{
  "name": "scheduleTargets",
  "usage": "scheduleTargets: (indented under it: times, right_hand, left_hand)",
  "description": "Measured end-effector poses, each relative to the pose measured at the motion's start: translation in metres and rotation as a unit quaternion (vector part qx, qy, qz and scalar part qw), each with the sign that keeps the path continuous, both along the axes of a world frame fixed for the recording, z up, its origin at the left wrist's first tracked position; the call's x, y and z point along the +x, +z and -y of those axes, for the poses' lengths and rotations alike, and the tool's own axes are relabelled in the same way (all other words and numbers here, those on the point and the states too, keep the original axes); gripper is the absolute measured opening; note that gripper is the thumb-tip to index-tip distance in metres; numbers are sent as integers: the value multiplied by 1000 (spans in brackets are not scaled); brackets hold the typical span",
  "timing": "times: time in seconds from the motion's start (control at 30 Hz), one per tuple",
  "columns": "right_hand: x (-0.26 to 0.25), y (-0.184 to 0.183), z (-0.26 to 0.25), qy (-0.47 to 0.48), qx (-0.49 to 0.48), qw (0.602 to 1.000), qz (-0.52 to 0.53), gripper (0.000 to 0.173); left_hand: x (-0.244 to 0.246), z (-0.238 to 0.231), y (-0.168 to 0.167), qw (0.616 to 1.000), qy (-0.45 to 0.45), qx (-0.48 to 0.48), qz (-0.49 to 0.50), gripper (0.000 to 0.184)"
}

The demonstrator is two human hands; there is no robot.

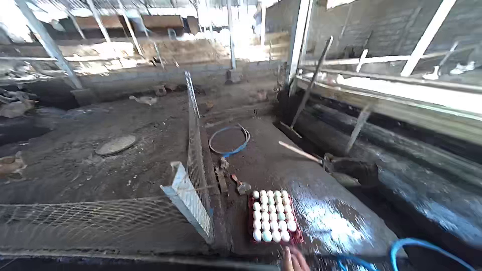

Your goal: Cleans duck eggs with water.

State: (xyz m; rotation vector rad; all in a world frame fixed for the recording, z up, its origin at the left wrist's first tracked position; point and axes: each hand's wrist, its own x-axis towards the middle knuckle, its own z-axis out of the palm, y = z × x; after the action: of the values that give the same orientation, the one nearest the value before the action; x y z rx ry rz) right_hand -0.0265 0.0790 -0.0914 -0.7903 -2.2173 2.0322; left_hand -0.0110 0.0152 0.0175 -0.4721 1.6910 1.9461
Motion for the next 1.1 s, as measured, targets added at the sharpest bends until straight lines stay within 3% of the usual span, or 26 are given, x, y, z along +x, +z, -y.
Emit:
scheduleTargets:
  times: [0.03,0.1,0.17,0.23,0.33,0.47,0.57,0.63,0.77,0.87,1.0,1.1]
  right_hand:
    - [5,-6,0,-5,-2,1000,-30,39]
    - [9,-26,-7,-32,-34,999,-28,43]
    - [11,-16,-5,-23,-25,999,-16,42]
    - [14,-15,-5,18,-10,999,-32,44]
    - [5,-24,-14,-38,-51,998,15,45]
    - [21,36,-8,15,-37,998,40,45]
    - [9,-17,-11,-46,-31,998,-7,48]
    - [11,-22,-4,-38,-20,999,-13,50]
    - [0,-29,-14,-72,-37,997,17,50]
    - [12,-16,-3,-29,-8,999,-19,54]
    - [-14,-22,-24,-52,-76,991,97,51]
    - [-13,-30,-31,-78,-164,970,163,42]
  left_hand:
    - [0,-3,-16,1000,-12,-15,-3,52]
    - [4,0,-88,996,-52,-3,-70,65]
    - [-2,0,-114,993,-40,23,-109,68]
    - [-2,4,-106,993,-51,28,-106,65]
    - [1,-2,-100,995,-57,-55,-63,71]
    - [-3,-2,-87,996,-43,-39,-65,69]
    - [-7,-4,-109,995,-53,-29,-75,75]
    - [-11,0,-113,994,-45,28,-100,72]
    - [-10,-4,-111,995,-50,-30,-75,78]
    - [-11,-1,-92,998,-45,-14,-40,73]
    - [-19,3,-110,998,-50,36,10,78]
    - [-17,14,-119,988,-107,95,60,52]
